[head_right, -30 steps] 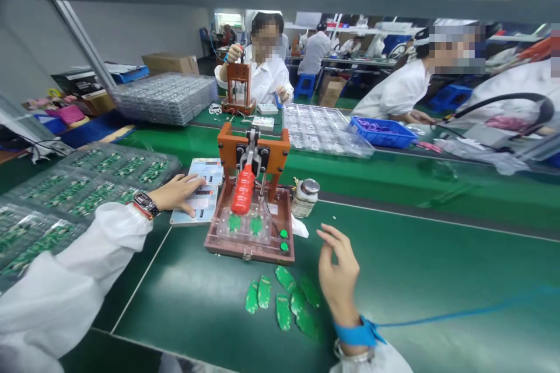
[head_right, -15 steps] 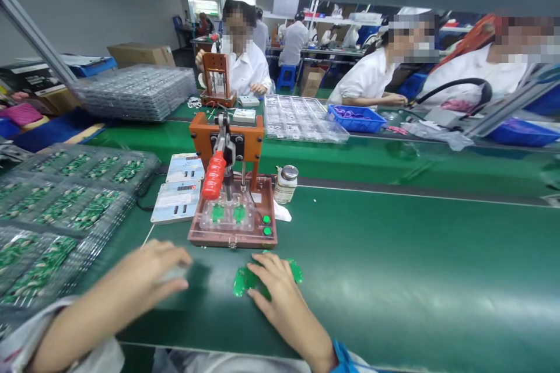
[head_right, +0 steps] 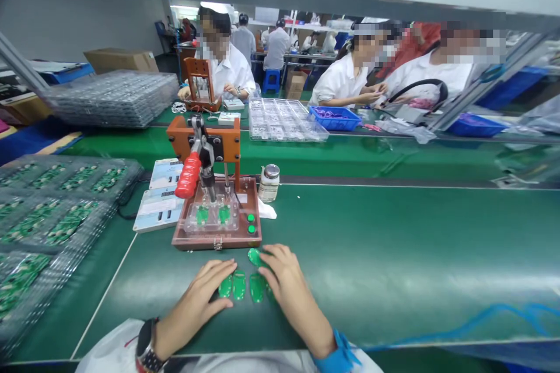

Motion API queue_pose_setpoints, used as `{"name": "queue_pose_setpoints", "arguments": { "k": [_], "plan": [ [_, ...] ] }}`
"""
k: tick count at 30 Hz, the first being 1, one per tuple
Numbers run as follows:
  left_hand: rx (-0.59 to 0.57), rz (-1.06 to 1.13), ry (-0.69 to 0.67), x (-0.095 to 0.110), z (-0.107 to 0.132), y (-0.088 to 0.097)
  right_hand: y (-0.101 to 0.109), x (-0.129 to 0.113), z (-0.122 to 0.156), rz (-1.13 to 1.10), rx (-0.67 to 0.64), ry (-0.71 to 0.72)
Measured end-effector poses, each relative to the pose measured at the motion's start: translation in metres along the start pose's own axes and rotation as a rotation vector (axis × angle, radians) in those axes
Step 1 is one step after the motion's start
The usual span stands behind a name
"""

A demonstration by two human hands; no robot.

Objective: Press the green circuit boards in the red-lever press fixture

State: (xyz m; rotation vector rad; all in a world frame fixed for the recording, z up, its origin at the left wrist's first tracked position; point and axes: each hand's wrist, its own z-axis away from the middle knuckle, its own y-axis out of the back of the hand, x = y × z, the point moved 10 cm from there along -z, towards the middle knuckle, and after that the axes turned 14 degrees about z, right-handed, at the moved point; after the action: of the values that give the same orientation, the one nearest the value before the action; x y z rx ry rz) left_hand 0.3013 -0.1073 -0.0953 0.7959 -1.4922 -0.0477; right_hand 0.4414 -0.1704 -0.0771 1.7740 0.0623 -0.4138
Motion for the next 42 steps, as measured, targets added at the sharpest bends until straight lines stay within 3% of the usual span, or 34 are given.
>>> {"name": "queue_pose_setpoints", "arguments": {
  "k": [2,4,14,22,27,31,33,36,39,42],
  "plan": [
    [0.018,0.011,0.0,0.001,-0.003,0.0,0.005,0.023,-0.001,0.009,0.053,-0.092],
    [0.03,0.015,-0.004,0.003,-0.006,-0.002,0.003,0.032,-0.005,0.01,0.052,-0.128],
    [0.031,-0.122,0.012,0.017,-0.015,-0.011,-0.012,0.014,-0.019,-0.09,-0.004,-0.198],
    [0.024,-0.123,-0.004,0.016,-0.016,-0.01,0.004,0.022,-0.018,-0.301,0.005,-0.196],
    [0.06,-0.114,0.03,-0.001,-0.001,0.012,0.013,-0.01,-0.02,-0.412,-0.066,-0.05],
    [0.096,-0.116,0.044,-0.013,0.011,0.025,-0.001,-0.049,-0.025,-0.414,-0.176,0.101],
    [0.098,-0.128,0.045,-0.017,0.014,0.025,-0.008,-0.054,-0.026,-0.367,-0.194,0.123],
    [0.112,-0.18,0.022,-0.016,0.017,0.025,-0.004,-0.033,-0.026,-0.263,-0.148,0.074],
    [0.095,-0.271,-0.051,0.001,0.017,0.019,0.008,0.002,-0.017,-0.166,-0.098,-0.017],
    [-0.066,-0.351,-0.154,0.027,0.012,-0.004,0.012,0.019,-0.006,-0.093,-0.103,-0.06]
  ]
}}
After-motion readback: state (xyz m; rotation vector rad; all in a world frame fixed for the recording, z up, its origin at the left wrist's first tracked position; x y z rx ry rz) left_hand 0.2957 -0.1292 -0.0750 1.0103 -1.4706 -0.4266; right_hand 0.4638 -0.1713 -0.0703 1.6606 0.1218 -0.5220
